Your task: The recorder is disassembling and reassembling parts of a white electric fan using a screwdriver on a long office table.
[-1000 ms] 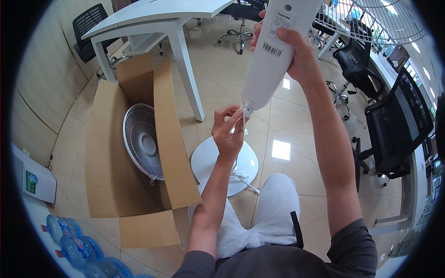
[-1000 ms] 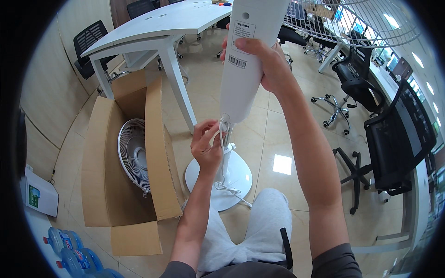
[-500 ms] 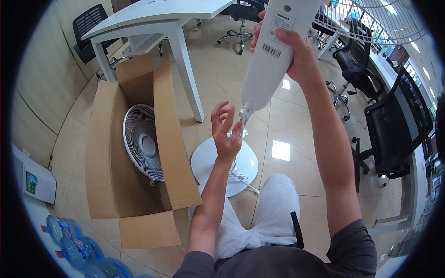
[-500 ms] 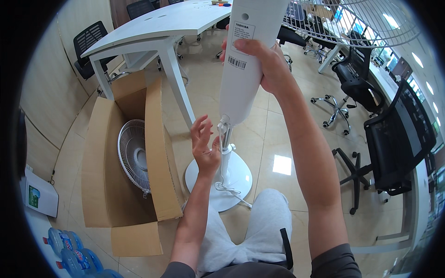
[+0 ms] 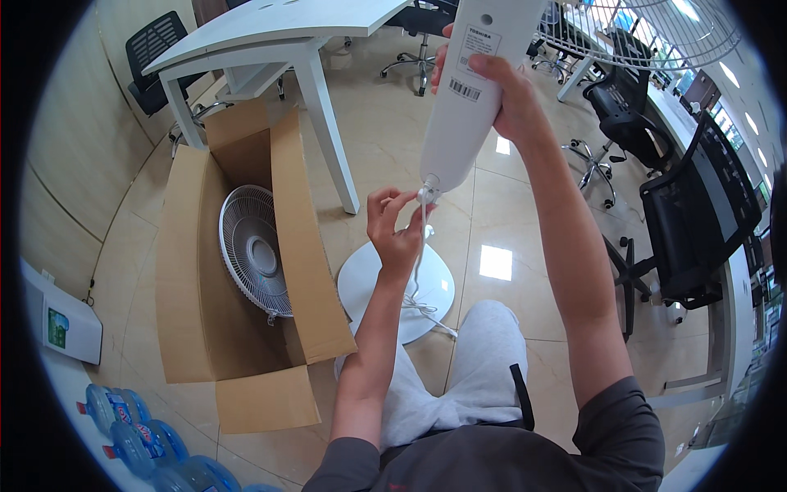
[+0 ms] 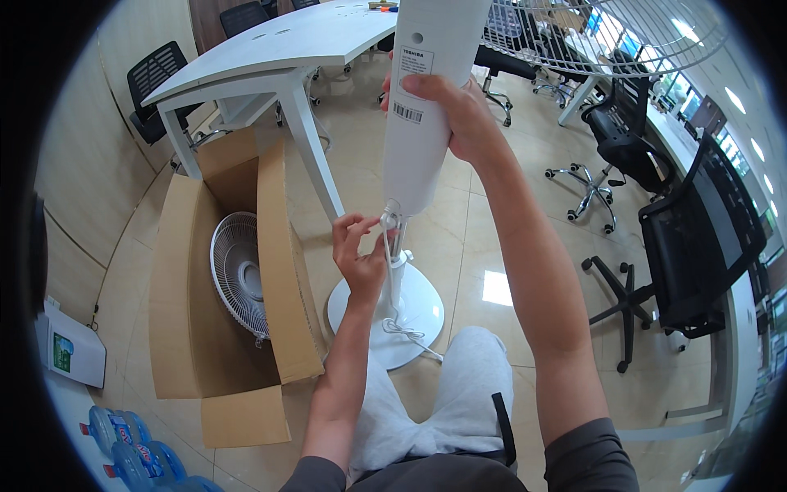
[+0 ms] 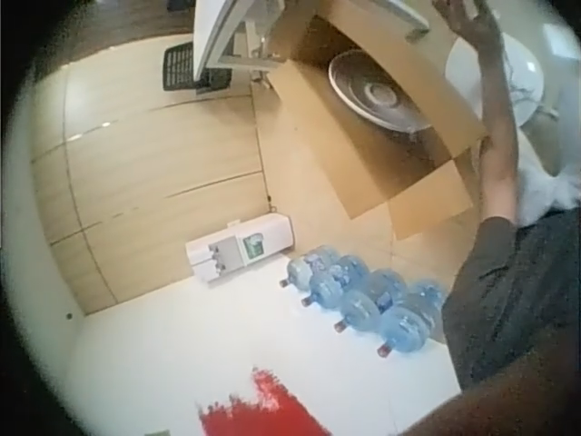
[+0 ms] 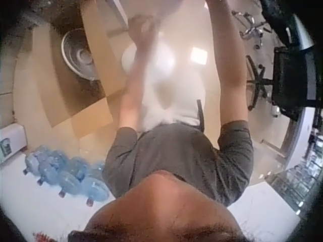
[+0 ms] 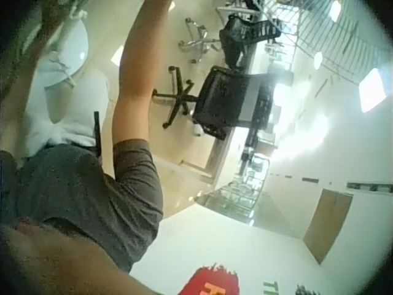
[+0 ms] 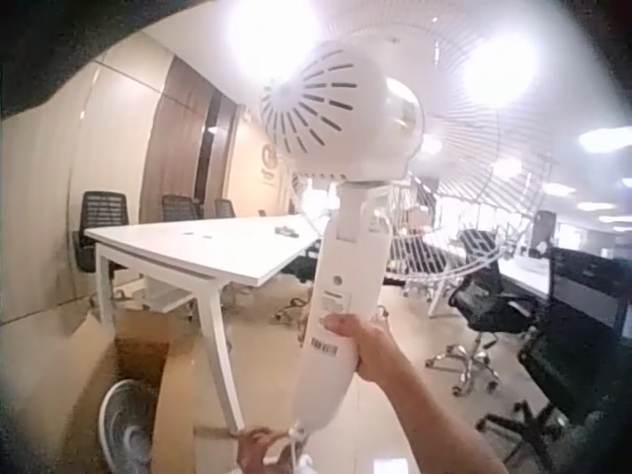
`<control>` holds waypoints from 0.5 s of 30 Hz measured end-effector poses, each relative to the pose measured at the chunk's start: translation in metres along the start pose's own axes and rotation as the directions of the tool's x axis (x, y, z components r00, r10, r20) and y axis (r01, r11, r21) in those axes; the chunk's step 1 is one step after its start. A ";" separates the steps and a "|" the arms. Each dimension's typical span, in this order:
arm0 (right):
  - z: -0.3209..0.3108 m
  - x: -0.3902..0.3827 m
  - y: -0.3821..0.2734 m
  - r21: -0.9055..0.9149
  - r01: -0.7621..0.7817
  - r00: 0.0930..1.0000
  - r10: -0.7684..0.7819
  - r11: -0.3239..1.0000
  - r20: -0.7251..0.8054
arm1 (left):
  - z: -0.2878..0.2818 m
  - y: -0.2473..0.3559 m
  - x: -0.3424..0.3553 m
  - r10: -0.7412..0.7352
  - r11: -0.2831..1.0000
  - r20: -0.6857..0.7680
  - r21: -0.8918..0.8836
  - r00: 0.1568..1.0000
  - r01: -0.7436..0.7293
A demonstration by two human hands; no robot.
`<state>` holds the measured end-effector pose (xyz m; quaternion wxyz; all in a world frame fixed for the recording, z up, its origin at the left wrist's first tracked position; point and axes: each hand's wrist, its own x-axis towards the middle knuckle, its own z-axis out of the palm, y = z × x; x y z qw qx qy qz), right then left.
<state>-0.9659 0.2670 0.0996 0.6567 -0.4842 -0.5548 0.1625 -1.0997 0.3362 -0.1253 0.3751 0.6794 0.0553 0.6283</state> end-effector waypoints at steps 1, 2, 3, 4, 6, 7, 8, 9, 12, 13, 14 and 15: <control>0.000 0.001 0.000 -0.001 0.000 1.000 0.000 1.000 0.000 | 0.001 -0.003 0.000 0.000 1.000 0.000 -0.001 1.000 0.000; -0.001 0.001 0.000 0.014 0.006 1.000 -0.006 1.000 0.010 | 0.001 -0.005 0.001 0.017 1.000 0.025 -0.020 1.000 -0.017; -0.001 0.001 0.000 0.029 0.012 1.000 -0.013 1.000 0.019 | 0.001 -0.005 0.001 0.036 0.999 0.049 -0.039 0.998 -0.034; -0.002 -0.001 0.000 0.024 0.015 1.000 -0.016 1.000 0.015 | 0.003 0.003 0.002 0.040 0.998 0.051 -0.045 0.998 -0.038; -0.006 -0.004 0.001 0.021 -0.017 1.000 0.018 1.000 -0.024 | 0.009 0.022 0.003 -0.167 0.981 -0.053 -0.112 0.985 0.160; -0.003 -0.002 0.002 0.027 -0.012 1.000 0.012 1.000 -0.019 | 0.005 0.020 0.004 -0.161 0.982 -0.056 -0.105 0.985 0.154; -0.002 -0.003 0.001 0.048 -0.020 1.000 0.021 0.999 -0.019 | 0.005 0.015 0.002 -0.147 0.987 -0.037 -0.068 0.988 0.145; -0.001 -0.003 0.000 0.069 -0.028 0.999 0.030 0.997 -0.019 | 0.004 0.009 0.000 -0.135 0.990 -0.017 -0.032 0.991 0.134; 0.001 -0.002 0.000 0.074 -0.042 0.999 0.044 0.996 -0.025 | 0.006 -0.007 -0.003 -0.001 1.000 0.083 -0.018 0.997 0.002; 0.000 -0.002 -0.001 0.072 -0.040 0.999 0.042 0.997 -0.027 | 0.006 0.000 0.001 0.002 1.000 0.084 -0.020 0.996 0.000; -0.001 -0.003 -0.001 0.073 -0.044 0.999 0.046 0.996 -0.024 | 0.008 0.008 0.003 -0.046 0.994 0.048 -0.099 0.998 0.051; -0.001 -0.004 -0.001 0.075 -0.049 0.998 0.051 0.996 -0.020 | 0.009 0.016 0.006 -0.097 0.979 0.016 -0.178 0.995 0.099</control>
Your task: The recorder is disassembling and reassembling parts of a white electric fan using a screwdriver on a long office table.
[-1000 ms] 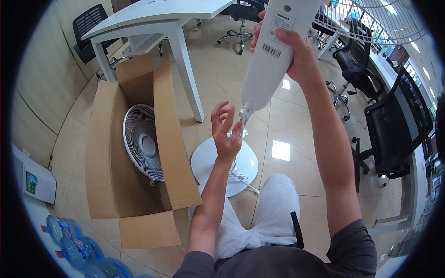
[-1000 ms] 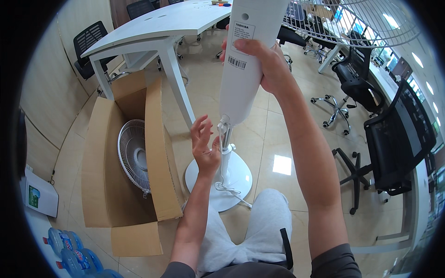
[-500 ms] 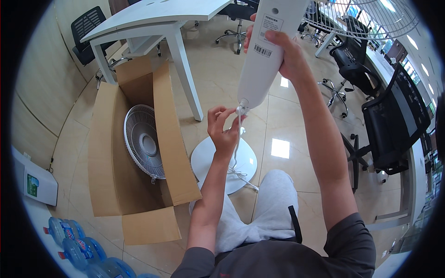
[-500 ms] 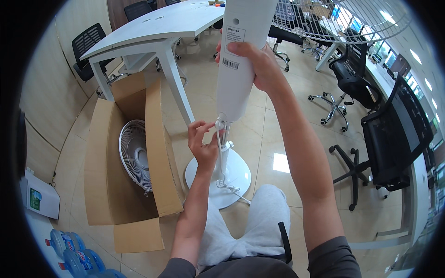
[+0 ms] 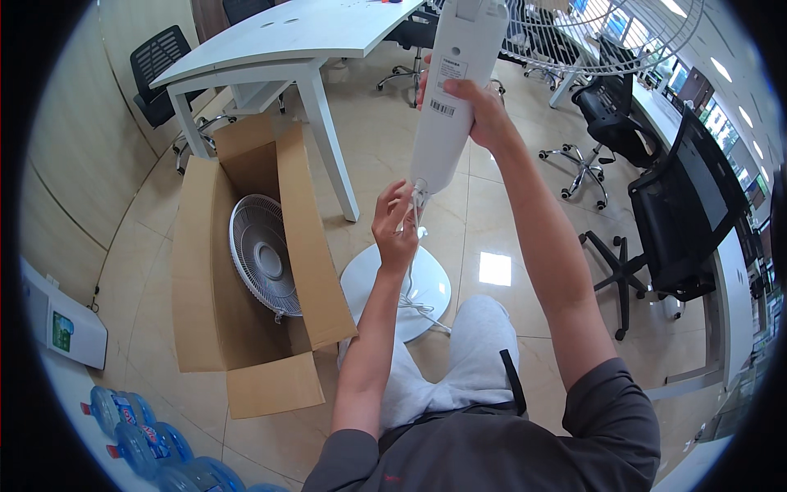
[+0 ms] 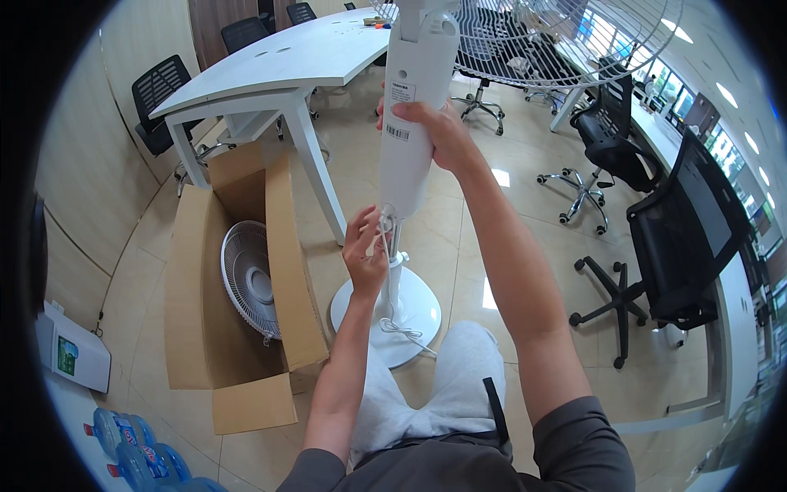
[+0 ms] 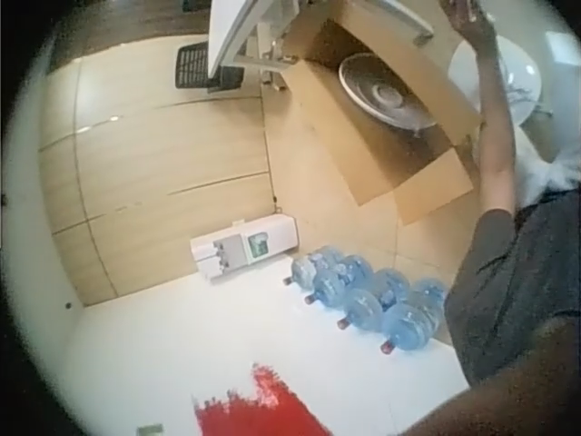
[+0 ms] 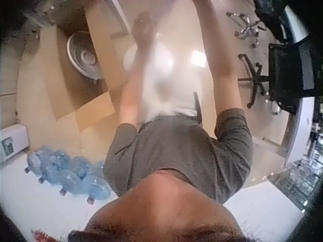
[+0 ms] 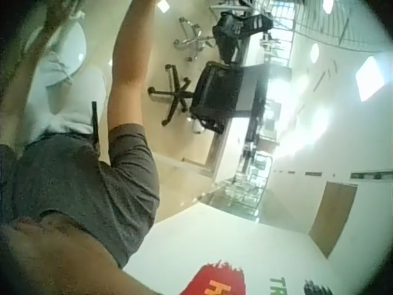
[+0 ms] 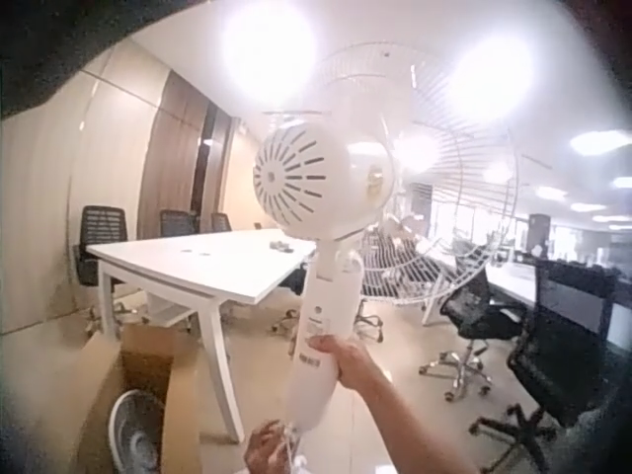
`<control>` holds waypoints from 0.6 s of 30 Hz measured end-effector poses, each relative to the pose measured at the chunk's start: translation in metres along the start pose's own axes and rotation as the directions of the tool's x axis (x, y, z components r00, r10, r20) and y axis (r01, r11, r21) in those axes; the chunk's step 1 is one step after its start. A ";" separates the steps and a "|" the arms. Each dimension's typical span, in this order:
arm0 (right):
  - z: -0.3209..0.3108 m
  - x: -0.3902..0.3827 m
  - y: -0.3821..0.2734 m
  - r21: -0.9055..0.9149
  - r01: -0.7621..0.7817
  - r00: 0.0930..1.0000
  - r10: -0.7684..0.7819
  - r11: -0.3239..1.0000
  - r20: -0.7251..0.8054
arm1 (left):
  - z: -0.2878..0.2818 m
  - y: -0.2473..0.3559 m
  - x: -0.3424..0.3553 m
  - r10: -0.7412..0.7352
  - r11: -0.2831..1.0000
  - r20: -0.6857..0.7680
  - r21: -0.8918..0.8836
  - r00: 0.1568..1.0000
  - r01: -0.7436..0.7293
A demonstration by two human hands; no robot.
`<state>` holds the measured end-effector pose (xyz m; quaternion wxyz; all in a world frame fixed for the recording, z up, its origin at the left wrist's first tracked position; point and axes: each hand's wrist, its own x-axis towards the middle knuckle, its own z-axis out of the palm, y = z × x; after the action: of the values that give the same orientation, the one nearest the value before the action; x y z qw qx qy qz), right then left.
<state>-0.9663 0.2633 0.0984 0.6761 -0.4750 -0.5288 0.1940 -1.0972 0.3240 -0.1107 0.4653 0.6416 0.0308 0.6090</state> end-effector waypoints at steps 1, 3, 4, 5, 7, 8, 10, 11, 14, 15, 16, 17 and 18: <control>-0.002 0.000 0.000 0.000 0.004 1.000 -0.004 1.000 0.000 | 0.001 0.008 0.002 0.004 1.000 0.001 0.000 1.000 -0.004; -0.006 -0.002 0.000 0.009 -0.019 1.000 0.019 1.000 0.002 | 0.003 0.019 0.004 -0.091 0.992 -0.071 0.077 0.993 0.096; -0.005 -0.002 0.001 0.014 -0.018 1.000 0.018 1.000 0.005 | 0.000 0.013 0.001 -0.088 0.992 -0.073 0.083 0.993 0.094; -0.002 -0.001 0.001 0.023 -0.017 1.000 0.016 1.000 0.015 | -0.005 0.002 -0.003 -0.071 0.988 -0.022 0.139 0.997 0.073; 0.003 -0.002 0.000 0.031 -0.017 1.000 0.016 0.999 0.021 | -0.008 -0.006 -0.009 -0.058 0.980 0.033 0.194 0.998 0.051; 0.004 -0.003 -0.002 0.049 -0.014 1.000 0.015 0.999 -0.007 | -0.005 -0.005 -0.008 0.002 0.980 0.037 0.197 0.999 -0.009; 0.004 -0.006 -0.002 0.068 -0.015 0.999 0.018 0.998 -0.042 | 0.000 0.001 -0.007 0.057 0.978 0.046 0.198 0.997 -0.065; 0.002 -0.005 0.000 0.057 -0.011 0.999 0.013 0.998 -0.034 | 0.004 0.007 -0.007 -0.010 0.991 -0.020 0.131 1.000 0.013; -0.004 0.002 0.005 0.025 -0.013 1.000 0.013 1.000 -0.003 | 0.005 0.011 -0.004 -0.112 0.986 -0.099 0.110 0.989 0.123; -0.007 0.002 0.006 -0.003 -0.011 1.000 0.011 1.000 0.022 | 0.005 0.011 -0.004 -0.132 0.977 -0.119 0.153 0.984 0.150; -0.007 0.001 0.005 0.004 -0.027 0.999 0.027 1.000 0.018 | 0.006 0.009 -0.004 -0.148 0.973 -0.118 0.159 0.982 0.166; -0.002 0.002 0.000 0.008 -0.018 1.000 0.018 1.000 0.021 | 0.004 0.006 -0.003 -0.103 0.977 -0.085 0.176 0.991 0.117; 0.002 0.002 -0.001 0.013 -0.008 1.000 0.007 1.000 0.023 | 0.000 0.005 -0.003 -0.057 0.980 -0.051 0.190 0.997 0.065</control>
<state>-0.9678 0.2650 0.1003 0.6722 -0.4703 -0.5336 0.2054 -1.1001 0.3193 -0.1096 0.4189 0.6684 0.1195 0.6029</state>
